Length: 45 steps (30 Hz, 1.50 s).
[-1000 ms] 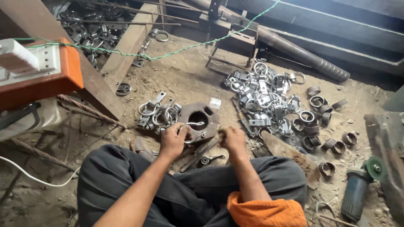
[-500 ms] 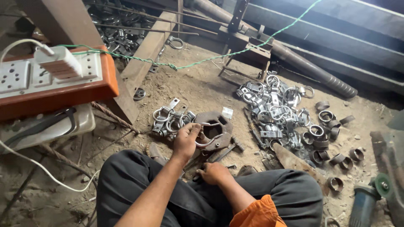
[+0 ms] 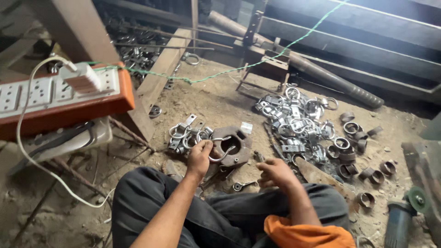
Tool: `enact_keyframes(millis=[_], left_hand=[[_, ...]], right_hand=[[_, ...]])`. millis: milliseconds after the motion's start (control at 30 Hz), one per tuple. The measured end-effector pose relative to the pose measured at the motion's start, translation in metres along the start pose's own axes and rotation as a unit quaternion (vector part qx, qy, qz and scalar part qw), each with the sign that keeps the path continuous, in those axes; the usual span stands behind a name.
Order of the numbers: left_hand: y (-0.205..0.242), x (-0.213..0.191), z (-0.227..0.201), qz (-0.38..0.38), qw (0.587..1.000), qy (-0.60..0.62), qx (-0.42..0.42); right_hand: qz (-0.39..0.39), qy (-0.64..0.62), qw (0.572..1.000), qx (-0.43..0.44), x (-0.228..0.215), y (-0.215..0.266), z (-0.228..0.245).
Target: The person sits on the floor and assembles metal hardware components, including eye bolts and brackets, using a hammer and a metal block. They repeatedly strike the parts to secure them together and place the finished assemblies into a pile.
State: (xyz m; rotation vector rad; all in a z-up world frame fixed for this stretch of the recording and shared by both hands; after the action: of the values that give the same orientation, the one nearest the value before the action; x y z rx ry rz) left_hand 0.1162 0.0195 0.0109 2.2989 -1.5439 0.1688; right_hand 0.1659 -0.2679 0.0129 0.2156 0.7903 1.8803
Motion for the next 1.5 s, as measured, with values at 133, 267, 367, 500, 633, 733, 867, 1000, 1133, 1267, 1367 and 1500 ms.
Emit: enact_keyframes(millis=[133,267,367,500,633,733,867,1000,1133,1267,1367,1500], left_hand=[[0.001,0.003,-0.008,-0.02,0.981,-0.171,0.086],[-0.012,0.012,-0.009,-0.056,0.949,-0.298,0.081],[-0.034,0.028,-0.015,-0.049,0.909,-0.401,0.105],[-0.062,0.055,-0.006,-0.024,0.847,-0.519,0.114],[-0.071,0.069,0.012,0.019,0.832,-0.537,0.139],[-0.075,0.065,0.023,0.031,0.849,-0.516,0.11],[-0.076,0.064,0.026,0.046,0.831,-0.546,0.097],[-0.076,0.069,0.021,0.068,0.832,-0.543,0.088],[-0.077,0.065,0.019,0.062,0.837,-0.54,0.065],[-0.082,0.067,0.014,0.065,0.834,-0.54,0.089],[-0.08,0.07,0.003,0.044,0.795,-0.591,0.131],[-0.078,0.075,0.0,0.062,0.777,-0.617,0.114]], right_hand=[[-0.074,-0.364,0.928,0.026,-0.023,-0.04,-0.035],[-0.04,-0.498,0.86,0.103,0.002,-0.084,-0.077],[-0.077,-0.522,0.847,0.065,-0.005,-0.073,-0.073],[-0.082,-0.518,0.849,-0.066,-0.023,-0.001,-0.017],[-0.052,-0.513,0.83,-0.211,-0.026,0.074,0.07],[-0.076,-0.486,0.833,-0.254,-0.03,0.091,0.099],[-0.095,-0.39,0.867,-0.295,-0.012,0.075,0.082],[-0.126,-0.37,0.915,-0.1,0.059,0.046,0.013],[-0.091,-0.248,0.961,0.077,0.095,0.028,-0.031],[-0.114,-0.271,0.956,-0.016,0.064,0.015,-0.012],[-0.123,-0.281,0.94,-0.15,0.033,0.008,0.01],[-0.185,-0.143,0.96,-0.157,0.036,-0.013,-0.016]])
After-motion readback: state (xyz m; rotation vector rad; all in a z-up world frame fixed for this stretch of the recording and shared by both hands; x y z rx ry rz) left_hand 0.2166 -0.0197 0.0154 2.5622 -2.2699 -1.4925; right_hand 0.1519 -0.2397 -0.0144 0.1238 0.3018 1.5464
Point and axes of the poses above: each hand's wrist, its own y-axis away from the middle knuckle, its own x-axis out of the palm, z = x × y, the point moved 10 cm from there along -y, towards the middle knuckle, and after that the axes turned 5 degrees about -x, right-handed, at the moved point
